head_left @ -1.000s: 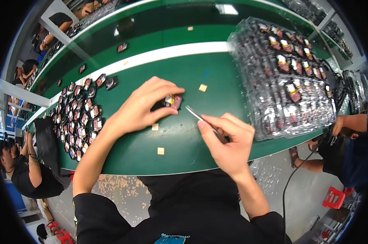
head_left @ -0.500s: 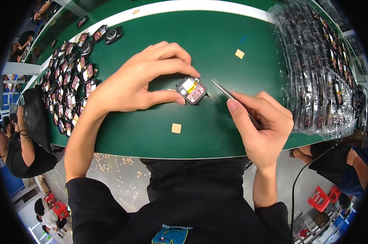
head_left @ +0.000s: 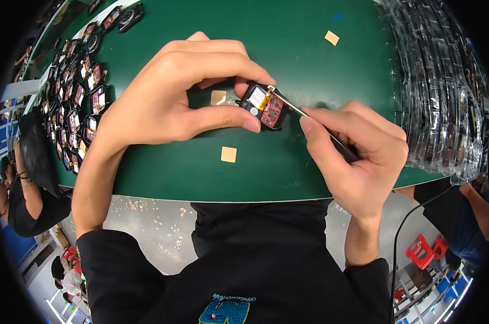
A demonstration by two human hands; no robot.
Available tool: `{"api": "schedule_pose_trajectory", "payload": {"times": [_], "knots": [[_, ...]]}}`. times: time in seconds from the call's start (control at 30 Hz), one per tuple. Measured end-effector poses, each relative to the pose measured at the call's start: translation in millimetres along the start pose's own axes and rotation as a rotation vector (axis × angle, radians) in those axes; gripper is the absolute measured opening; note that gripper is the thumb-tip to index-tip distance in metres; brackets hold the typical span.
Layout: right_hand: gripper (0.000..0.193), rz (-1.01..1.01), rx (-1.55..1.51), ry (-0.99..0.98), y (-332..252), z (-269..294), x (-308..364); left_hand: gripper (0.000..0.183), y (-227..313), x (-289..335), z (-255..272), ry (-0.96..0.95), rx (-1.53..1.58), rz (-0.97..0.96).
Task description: Manually assemble internal electronic components into small black rectangular casings using tweezers.
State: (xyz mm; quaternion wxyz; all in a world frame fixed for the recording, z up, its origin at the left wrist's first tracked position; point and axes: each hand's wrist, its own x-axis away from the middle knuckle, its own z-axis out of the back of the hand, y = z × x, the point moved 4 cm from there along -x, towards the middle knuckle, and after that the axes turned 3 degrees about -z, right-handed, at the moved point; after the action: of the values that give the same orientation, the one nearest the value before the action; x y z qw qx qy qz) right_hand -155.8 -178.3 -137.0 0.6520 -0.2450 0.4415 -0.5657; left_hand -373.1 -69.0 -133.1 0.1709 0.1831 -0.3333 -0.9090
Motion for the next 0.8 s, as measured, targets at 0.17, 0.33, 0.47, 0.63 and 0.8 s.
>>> {"api": "schedule_pose_trajectory", "payload": {"times": [0.17,0.33,0.47,0.63,0.8], "knots": [[0.015,-0.009,0.023,-0.006,2,-1,-1,0.056,0,0,-1,0.001,-0.015,0.015],[0.022,0.078,0.068,0.032,1,2,1,0.057,-2,1,-1,0.06,0.035,0.078],[0.029,0.138,0.133,0.047,1,-1,3,0.055,-3,0,0,0.046,0.007,0.067],[0.029,0.19,0.147,0.06,-1,-5,3,0.054,-2,-1,1,0.014,0.005,0.034],[0.024,0.182,0.101,0.05,1,-8,1,0.058,-9,1,2,-0.017,0.021,0.02]]}}
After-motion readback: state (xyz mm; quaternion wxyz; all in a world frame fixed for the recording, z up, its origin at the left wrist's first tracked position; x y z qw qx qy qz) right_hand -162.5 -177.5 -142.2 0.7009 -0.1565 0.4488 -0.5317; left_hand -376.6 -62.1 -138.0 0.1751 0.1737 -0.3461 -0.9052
